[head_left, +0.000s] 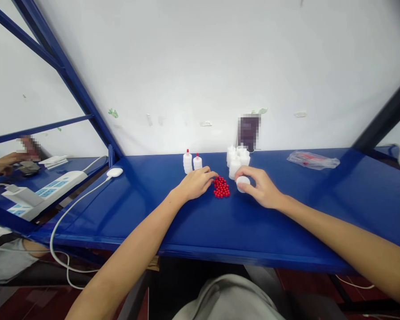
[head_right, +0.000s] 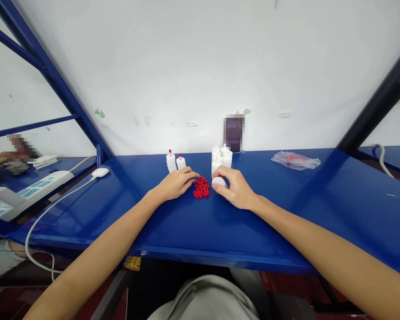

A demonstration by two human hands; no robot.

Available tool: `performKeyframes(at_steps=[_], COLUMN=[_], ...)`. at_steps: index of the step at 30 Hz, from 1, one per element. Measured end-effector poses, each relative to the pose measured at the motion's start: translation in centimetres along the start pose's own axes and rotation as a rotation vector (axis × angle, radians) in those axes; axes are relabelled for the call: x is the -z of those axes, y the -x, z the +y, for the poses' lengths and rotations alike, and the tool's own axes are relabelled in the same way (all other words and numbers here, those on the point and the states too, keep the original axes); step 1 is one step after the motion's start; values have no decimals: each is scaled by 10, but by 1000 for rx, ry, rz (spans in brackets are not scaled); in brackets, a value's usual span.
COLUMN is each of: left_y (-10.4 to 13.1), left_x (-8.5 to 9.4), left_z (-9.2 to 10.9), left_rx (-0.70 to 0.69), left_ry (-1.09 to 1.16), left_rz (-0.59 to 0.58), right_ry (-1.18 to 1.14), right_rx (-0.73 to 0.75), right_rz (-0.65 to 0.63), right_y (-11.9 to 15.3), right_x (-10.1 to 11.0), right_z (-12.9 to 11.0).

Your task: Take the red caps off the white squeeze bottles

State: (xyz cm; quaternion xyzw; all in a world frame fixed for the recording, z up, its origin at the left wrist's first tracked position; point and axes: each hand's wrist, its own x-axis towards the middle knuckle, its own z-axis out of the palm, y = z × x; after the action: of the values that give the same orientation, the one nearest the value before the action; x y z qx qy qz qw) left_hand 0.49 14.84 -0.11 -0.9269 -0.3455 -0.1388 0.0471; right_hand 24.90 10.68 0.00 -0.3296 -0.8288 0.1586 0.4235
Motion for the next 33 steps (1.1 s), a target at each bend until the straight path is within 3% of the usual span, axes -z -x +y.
performKeyframes(at_steps=[5, 12, 14, 16, 19, 23, 33], left_y=[-2, -1, 0, 0, -1, -2, -1], left_x=[-7, -3, 4, 10, 13, 9, 4], left_z=[-3, 0, 7, 17, 33, 46, 52], left_rx=[15, 42, 60, 63, -30, -143, -151], left_ry=[54, 50, 57, 103, 195, 223, 320], left_rz=[22, 64, 148, 306, 440, 352, 260], right_ry=[-55, -59, -22, 18, 63, 64, -75], right_rx=[-183, -202, -199, -195, -179, -156, -154], right_rz=[-92, -110, -111, -109, -110, -124, -198], right_y=[1, -1, -2, -3, -5, -5, -5], right_x=[-6, -6, -7, -7, -9, -9, -4], right_z=[2, -1, -1, -2, -4, -6, -6])
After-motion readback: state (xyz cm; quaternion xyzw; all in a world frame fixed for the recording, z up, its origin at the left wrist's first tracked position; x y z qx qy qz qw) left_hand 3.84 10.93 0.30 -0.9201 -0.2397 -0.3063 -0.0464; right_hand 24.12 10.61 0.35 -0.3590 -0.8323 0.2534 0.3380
